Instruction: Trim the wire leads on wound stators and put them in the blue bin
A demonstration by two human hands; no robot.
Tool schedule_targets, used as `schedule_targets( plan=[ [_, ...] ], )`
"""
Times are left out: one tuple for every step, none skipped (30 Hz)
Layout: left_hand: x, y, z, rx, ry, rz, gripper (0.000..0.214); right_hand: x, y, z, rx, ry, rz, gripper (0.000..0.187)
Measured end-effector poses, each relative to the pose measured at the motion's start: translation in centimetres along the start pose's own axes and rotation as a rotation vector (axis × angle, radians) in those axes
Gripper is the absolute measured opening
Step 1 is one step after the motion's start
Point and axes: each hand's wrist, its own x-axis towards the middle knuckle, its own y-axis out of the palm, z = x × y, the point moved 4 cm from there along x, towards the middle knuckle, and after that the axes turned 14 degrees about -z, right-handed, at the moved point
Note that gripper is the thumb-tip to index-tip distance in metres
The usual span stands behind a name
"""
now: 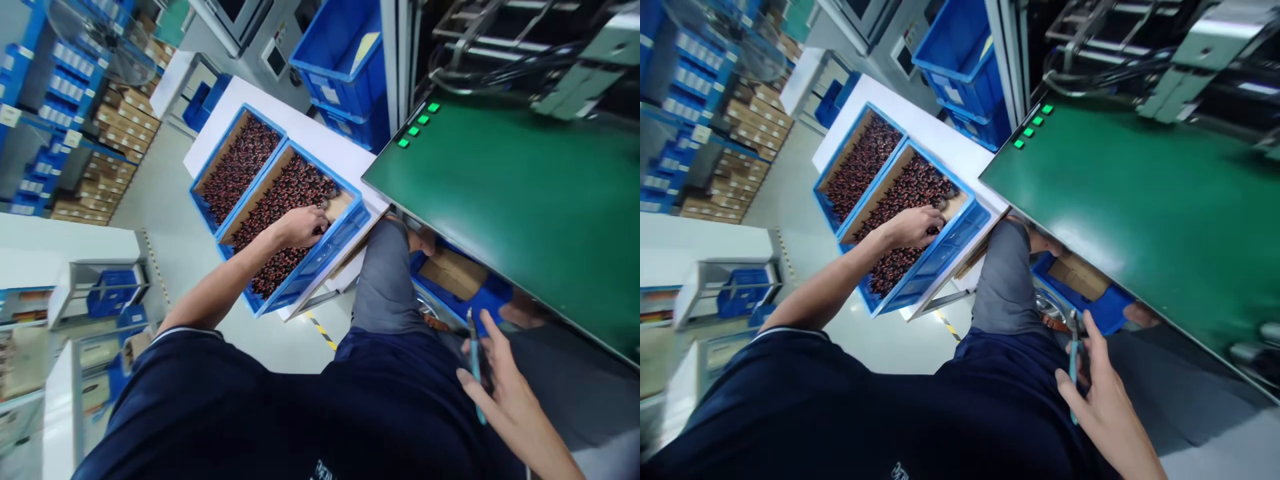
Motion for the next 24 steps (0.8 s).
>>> schedule_targets(
  plan=[
    [-0.1, -0.2, 0.0, -0.011, -0.009, -0.003, 0.025, 0.3, -0.7, 0.3, 0.015, -0.023, -0.023, 0.111],
    [-0.2, -0.6, 0.0, -0.029, -0.02, -0.005, 0.026, 0.9, -1.6, 0.8, 0.019, -0.047, -0.047, 0.111],
    [-0.4, -1.1, -0.1, -0.06, -0.032, -0.011, 0.027, 1.6, -2.4, 1.4, 0.01, -0.081, -0.066, 0.108],
    [-0.4, -1.8, -0.2, -0.104, -0.043, -0.033, 0.029, 2.6, -3.2, 2.2, -0.013, -0.12, -0.081, 0.102],
    [-0.2, -2.6, -0.3, -0.141, -0.062, -0.096, 0.034, 3.9, -3.9, 3.1, -0.043, -0.168, -0.096, 0.094],
    [0.1, -3.6, -0.4, -0.16, -0.108, -0.2, 0.039, 5.4, -4.6, 3.9, -0.08, -0.211, -0.12, 0.087],
    [0.7, -4.5, -0.6, -0.164, -0.168, -0.331, 0.042, 7.2, -5.3, 4.5, -0.126, -0.23, -0.17, 0.082],
    [1.5, -5.2, -0.9, -0.167, -0.21, -0.431, 0.044, 9.2, -6.1, 4.9, -0.185, -0.228, -0.263, 0.08],
    [2.6, -5.6, -1.4, -0.18, -0.227, -0.504, 0.046, 11.3, -6.9, 5.2, -0.258, -0.21, -0.379, 0.079],
    [4.0, -5.6, -2.1, -0.199, -0.21, -0.545, 0.048, 13.2, -7.5, 5.3, -0.347, -0.182, -0.487, 0.078],
    [5.7, -5.4, -2.9, -0.225, -0.166, -0.556, 0.049, 14.9, -8.0, 5.2, -0.424, -0.148, -0.575, 0.075],
    [7.4, -4.9, -3.6, -0.255, -0.108, -0.548, 0.05, 16.5, -8.2, 5.0, -0.491, -0.115, -0.635, 0.072],
    [9.2, -4.2, -4.1, -0.289, -0.053, -0.528, 0.051, 17.7, -8.3, 4.8, -0.542, -0.091, -0.685, 0.071],
    [10.9, -3.5, -4.4, -0.321, -0.019, -0.507, 0.051, 18.6, -8.3, 4.5, -0.571, -0.077, -0.732, 0.068],
    [12.4, -2.8, -4.3, -0.352, -0.014, -0.485, 0.051, 19.2, -8.1, 4.1, -0.582, -0.079, -0.771, 0.065],
    [13.8, -2.1, -3.9, -0.377, -0.033, -0.465, 0.052, 19.6, -7.9, 3.8, -0.583, -0.1, -0.805, 0.064],
    [15.1, -1.5, -3.4, -0.389, -0.061, -0.445, 0.053, 19.8, -7.6, 3.4, -0.58, -0.123, -0.83, 0.064],
    [16.2, -1.1, -2.9, -0.395, -0.076, -0.425, 0.054, 20.0, -7.3, 3.1, -0.574, -0.143, -0.836, 0.066],
    [17.2, -0.8, -2.5, -0.401, -0.077, -0.411, 0.056, 20.1, -7.0, 2.9, -0.568, -0.151, -0.836, 0.066],
    [18.2, -0.7, -2.2, -0.405, -0.064, -0.398, 0.057, 20.3, -6.8, 2.7, -0.56, -0.152, -0.831, 0.067],
    [19.2, -0.7, -2.2, -0.411, -0.044, -0.384, 0.059, 20.5, -6.7, 2.6, -0.551, -0.146, -0.825, 0.068],
    [20.2, -0.9, -2.5, -0.421, -0.021, -0.36, 0.06, 20.8, -6.7, 2.6, -0.541, -0.136, -0.819, 0.069],
    [21.3, -1.0, -3.0, -0.43, 0.0, -0.319, 0.06, 21.1, -6.8, 2.7, -0.528, -0.125, -0.817, 0.071],
    [22.4, -1.1, -3.8, -0.435, 0.021, -0.266, 0.06, 21.4, -6.8, 2.9, -0.513, -0.114, -0.818, 0.072]
  ],
)
